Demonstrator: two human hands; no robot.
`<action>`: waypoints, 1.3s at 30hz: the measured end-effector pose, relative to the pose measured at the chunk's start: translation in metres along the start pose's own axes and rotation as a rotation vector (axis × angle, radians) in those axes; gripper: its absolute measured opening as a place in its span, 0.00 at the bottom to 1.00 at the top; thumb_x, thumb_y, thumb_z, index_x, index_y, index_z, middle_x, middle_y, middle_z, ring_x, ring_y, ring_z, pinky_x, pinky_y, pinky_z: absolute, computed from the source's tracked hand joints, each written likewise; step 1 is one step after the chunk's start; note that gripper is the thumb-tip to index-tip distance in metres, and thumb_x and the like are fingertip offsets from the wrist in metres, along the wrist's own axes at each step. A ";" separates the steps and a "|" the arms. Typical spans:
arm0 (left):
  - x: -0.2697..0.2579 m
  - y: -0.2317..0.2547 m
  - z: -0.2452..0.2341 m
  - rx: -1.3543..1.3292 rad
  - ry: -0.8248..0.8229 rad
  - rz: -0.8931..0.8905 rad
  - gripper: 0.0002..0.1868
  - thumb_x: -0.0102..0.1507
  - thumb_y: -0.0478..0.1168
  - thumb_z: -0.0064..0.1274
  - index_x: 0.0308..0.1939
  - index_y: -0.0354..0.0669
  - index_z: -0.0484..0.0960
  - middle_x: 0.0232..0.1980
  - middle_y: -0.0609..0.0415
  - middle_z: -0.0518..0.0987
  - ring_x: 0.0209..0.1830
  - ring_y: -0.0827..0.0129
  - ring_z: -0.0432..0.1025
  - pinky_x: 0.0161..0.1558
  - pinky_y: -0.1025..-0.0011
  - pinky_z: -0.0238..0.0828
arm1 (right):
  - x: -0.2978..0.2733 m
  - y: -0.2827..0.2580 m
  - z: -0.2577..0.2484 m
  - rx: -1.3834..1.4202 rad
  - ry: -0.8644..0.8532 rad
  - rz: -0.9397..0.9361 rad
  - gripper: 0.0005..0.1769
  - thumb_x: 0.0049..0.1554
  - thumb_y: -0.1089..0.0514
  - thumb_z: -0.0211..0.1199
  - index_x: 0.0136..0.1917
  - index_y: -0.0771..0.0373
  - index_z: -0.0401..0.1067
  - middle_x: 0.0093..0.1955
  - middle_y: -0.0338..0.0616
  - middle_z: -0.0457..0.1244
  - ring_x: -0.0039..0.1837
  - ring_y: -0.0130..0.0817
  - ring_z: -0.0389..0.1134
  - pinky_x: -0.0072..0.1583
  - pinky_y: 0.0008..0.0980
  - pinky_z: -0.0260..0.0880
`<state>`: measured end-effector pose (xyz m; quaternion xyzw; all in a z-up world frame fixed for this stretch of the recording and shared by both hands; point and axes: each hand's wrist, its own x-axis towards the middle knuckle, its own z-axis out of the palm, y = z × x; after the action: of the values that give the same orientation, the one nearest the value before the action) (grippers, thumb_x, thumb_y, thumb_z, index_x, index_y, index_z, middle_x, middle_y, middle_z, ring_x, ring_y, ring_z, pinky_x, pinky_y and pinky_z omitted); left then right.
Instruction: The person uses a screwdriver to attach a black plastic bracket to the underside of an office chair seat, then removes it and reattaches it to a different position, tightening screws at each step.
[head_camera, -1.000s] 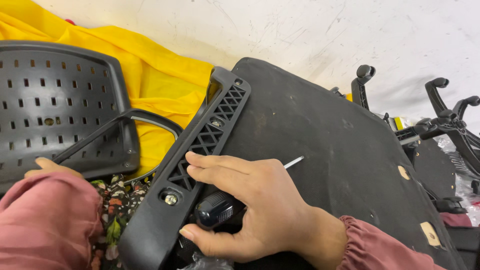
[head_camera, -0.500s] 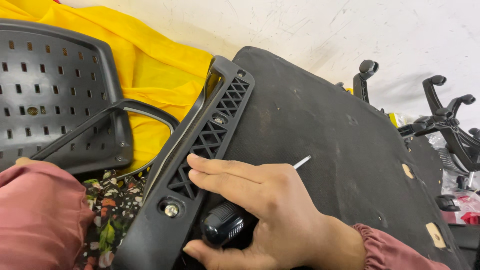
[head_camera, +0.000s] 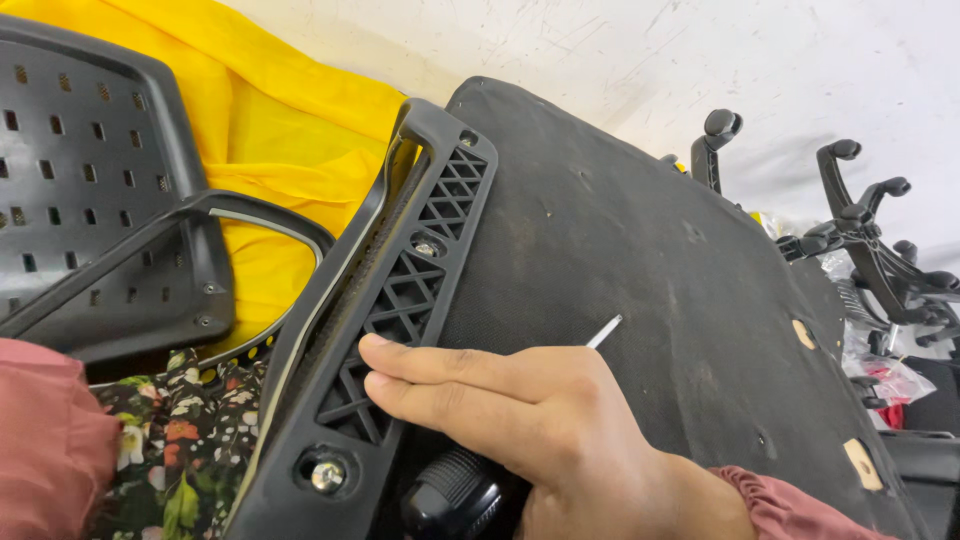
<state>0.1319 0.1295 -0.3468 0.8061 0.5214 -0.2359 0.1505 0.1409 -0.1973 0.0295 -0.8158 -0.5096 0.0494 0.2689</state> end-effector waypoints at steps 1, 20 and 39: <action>0.002 0.004 -0.001 -0.003 0.004 0.009 0.32 0.56 0.62 0.57 0.44 0.34 0.87 0.43 0.39 0.84 0.42 0.49 0.79 0.46 0.57 0.74 | 0.000 0.000 0.001 0.012 0.003 0.008 0.27 0.53 0.54 0.69 0.62 0.73 0.73 0.68 0.62 0.67 0.62 0.49 0.78 0.61 0.34 0.80; 0.001 -0.003 -0.011 0.030 0.115 0.128 0.33 0.52 0.65 0.61 0.41 0.35 0.88 0.41 0.38 0.84 0.41 0.46 0.79 0.44 0.55 0.75 | 0.003 -0.001 0.005 -0.050 0.027 -0.019 0.36 0.45 0.49 0.79 0.60 0.73 0.74 0.65 0.61 0.68 0.63 0.50 0.76 0.62 0.36 0.78; -0.092 0.089 -0.168 -0.248 0.631 0.663 0.35 0.49 0.67 0.65 0.37 0.36 0.89 0.38 0.37 0.84 0.39 0.43 0.79 0.42 0.53 0.75 | -0.008 -0.003 0.033 -0.120 0.215 -0.159 0.38 0.50 0.40 0.73 0.61 0.72 0.74 0.66 0.56 0.68 0.56 0.45 0.76 0.53 0.31 0.77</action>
<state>0.2191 0.1046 -0.1561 0.9374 0.2805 0.1454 0.1467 0.1228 -0.1903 0.0019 -0.7882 -0.5427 -0.0905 0.2758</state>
